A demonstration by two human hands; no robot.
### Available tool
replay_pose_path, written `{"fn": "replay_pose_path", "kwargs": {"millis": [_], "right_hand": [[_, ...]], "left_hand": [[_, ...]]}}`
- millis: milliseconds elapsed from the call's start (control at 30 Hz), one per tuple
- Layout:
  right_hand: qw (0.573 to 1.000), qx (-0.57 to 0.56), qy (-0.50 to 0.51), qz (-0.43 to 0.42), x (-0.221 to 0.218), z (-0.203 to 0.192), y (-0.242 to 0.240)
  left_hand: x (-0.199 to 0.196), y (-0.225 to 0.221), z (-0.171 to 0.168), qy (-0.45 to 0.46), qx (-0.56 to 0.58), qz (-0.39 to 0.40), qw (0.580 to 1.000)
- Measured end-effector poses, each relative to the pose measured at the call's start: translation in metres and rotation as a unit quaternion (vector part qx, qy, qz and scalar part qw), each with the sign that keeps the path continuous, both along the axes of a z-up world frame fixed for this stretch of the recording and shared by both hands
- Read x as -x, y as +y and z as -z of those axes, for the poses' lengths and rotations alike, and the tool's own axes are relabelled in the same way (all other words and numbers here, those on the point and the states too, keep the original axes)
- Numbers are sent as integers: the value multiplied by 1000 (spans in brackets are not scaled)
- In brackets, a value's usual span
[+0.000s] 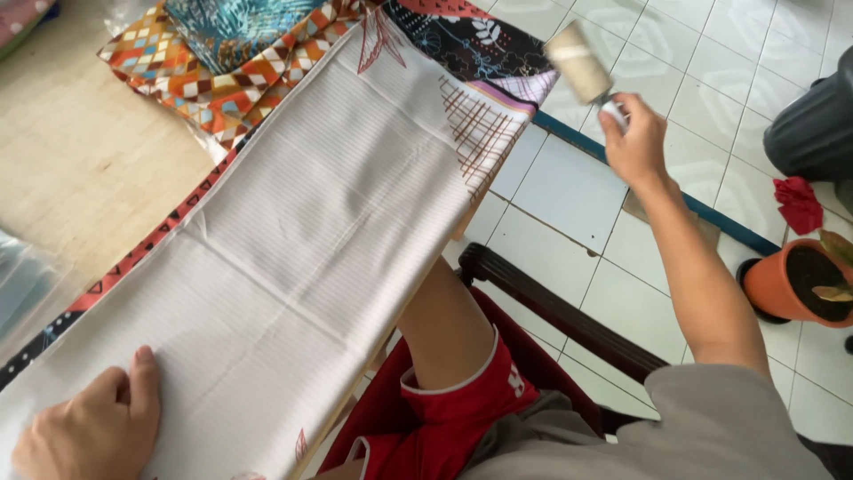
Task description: Using a lint roller to remove lint and debris from a piece of patterned fabric on a table.
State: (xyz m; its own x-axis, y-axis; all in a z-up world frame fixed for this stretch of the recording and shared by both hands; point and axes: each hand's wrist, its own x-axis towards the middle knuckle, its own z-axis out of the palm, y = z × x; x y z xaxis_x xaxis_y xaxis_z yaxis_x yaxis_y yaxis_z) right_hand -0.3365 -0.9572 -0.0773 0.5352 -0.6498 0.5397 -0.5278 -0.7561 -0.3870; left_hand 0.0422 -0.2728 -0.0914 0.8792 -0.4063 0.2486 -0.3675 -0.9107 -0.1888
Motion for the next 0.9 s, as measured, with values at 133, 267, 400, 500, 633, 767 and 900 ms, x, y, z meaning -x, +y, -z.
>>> {"fn": "replay_pose_path", "kwargs": {"millis": [133,267,400,500,633,767,900], "right_hand": [[994,26,45,-100,-19,-9,20],[996,27,36,-73,-33,-4,-17],[993,-36,79,75,-39,-2,-58],[982,-77,63,158,-34,22,-72],[982,9,-132,137,-27,57,-87],[985,-11,-168,28,-58,-13,-2],[985,17,-43,-165,-84,-61,84]], "left_hand": [[-4,-1,7,5,181,99,978],[1,-12,-7,59,208,101,971],[7,-22,-22,82,210,88,970],[10,-30,-33,93,219,81,968],[9,-30,-32,68,212,93,970],[7,-22,-22,54,144,25,988],[8,-19,-21,40,117,13,992]]}}
